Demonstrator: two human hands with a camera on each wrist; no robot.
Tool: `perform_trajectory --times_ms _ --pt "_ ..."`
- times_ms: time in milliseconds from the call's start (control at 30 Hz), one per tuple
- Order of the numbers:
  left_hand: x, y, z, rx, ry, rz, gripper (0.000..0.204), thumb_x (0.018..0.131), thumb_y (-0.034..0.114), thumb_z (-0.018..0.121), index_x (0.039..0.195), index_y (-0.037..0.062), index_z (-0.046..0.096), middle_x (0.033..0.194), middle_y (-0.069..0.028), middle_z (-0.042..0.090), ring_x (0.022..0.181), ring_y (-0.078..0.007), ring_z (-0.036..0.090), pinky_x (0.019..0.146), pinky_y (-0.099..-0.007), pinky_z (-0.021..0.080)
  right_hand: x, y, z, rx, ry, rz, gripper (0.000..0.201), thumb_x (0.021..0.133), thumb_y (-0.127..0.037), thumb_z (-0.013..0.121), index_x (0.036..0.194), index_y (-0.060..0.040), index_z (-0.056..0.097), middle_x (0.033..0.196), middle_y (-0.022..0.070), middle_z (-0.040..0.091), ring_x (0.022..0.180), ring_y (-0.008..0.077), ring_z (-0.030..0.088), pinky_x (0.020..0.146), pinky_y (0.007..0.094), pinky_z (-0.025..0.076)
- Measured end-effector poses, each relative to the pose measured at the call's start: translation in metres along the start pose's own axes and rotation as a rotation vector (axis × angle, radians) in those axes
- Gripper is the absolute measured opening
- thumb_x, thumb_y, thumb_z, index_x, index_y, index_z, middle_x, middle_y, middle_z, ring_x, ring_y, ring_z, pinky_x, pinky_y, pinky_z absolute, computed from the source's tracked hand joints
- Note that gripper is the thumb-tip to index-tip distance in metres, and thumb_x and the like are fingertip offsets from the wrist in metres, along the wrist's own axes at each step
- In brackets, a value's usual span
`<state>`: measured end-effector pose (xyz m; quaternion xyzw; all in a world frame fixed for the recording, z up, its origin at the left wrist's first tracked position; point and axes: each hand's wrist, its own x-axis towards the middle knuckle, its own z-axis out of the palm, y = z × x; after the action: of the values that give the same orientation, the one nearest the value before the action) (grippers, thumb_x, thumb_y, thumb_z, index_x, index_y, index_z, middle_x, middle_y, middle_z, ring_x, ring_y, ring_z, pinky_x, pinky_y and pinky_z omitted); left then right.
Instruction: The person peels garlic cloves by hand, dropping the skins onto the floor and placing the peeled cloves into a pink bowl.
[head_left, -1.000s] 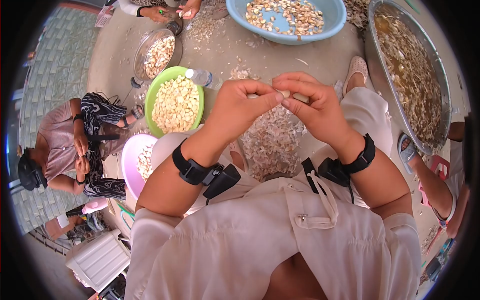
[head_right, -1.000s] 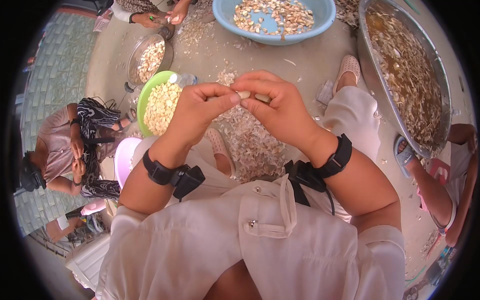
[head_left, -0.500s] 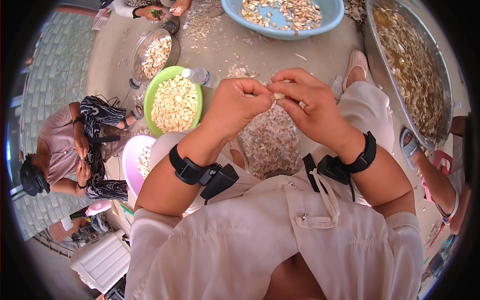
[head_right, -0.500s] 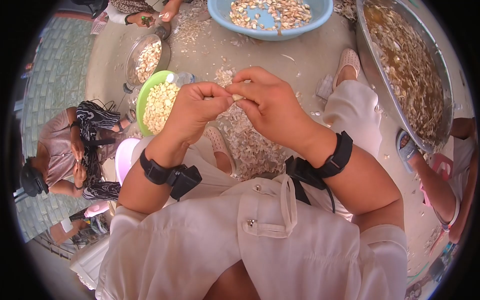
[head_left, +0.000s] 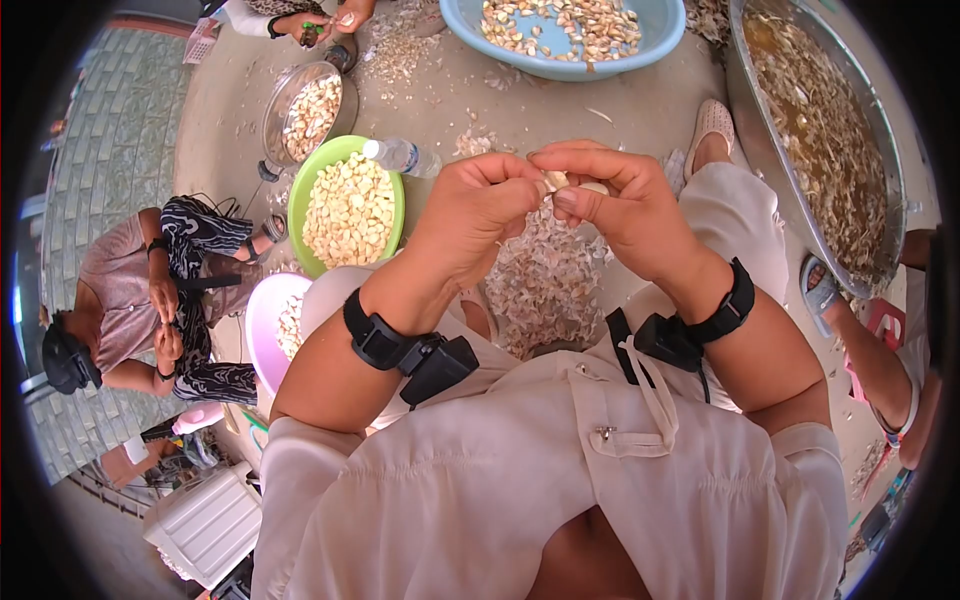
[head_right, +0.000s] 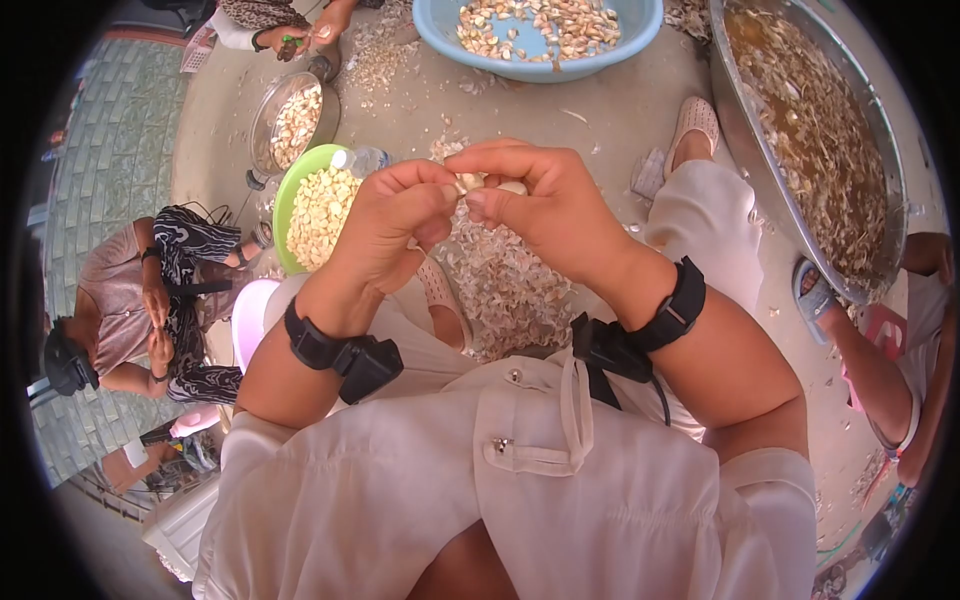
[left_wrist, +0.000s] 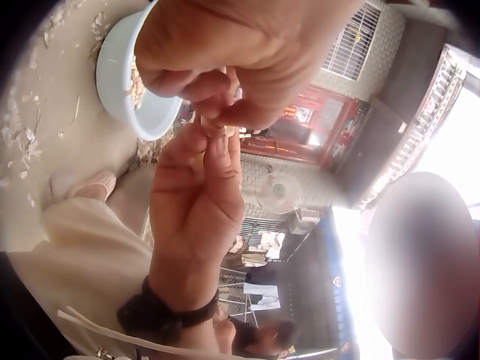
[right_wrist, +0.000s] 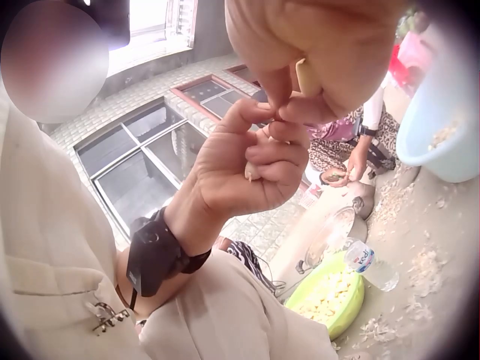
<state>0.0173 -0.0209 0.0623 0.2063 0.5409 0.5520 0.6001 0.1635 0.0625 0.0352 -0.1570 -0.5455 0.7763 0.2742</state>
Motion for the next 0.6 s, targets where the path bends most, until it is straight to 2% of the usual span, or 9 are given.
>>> perform_trajectory --times_ms 167,267,600 --pt "-0.002 0.004 -0.001 -0.103 -0.054 -0.023 0.006 0.077 0.004 0.057 0.082 0.0006 0.057 0.06 -0.0002 0.047 0.047 -0.0065 0.035 0.045 -0.0204 0.028 -0.001 -0.001 -0.003 0.283 -0.034 0.187 0.025 0.083 -0.001 0.053 0.106 0.0042 0.056 0.099 0.0072 0.058 0.079 0.0098 0.055 0.07 0.0221 0.046" --pt "-0.003 0.004 -0.004 -0.17 -0.104 -0.017 0.008 0.077 0.003 0.056 0.084 -0.0001 0.057 0.06 -0.0014 0.047 0.048 -0.0069 0.035 0.046 -0.0207 0.028 0.001 0.006 -0.004 0.436 -0.034 0.13 0.027 0.085 -0.005 0.053 0.11 0.0047 0.053 0.101 0.0095 0.058 0.079 0.0114 0.057 0.07 0.023 0.048" --pt "-0.007 0.004 -0.011 -0.192 -0.227 0.036 0.01 0.075 0.003 0.055 0.084 -0.0016 0.056 0.067 -0.0042 0.051 0.05 -0.0071 0.037 0.049 -0.0211 0.031 0.004 0.004 -0.003 0.509 -0.046 0.137 0.026 0.088 -0.008 0.049 0.111 0.0045 0.05 0.105 0.0131 0.057 0.083 0.0129 0.058 0.075 0.0234 0.05"
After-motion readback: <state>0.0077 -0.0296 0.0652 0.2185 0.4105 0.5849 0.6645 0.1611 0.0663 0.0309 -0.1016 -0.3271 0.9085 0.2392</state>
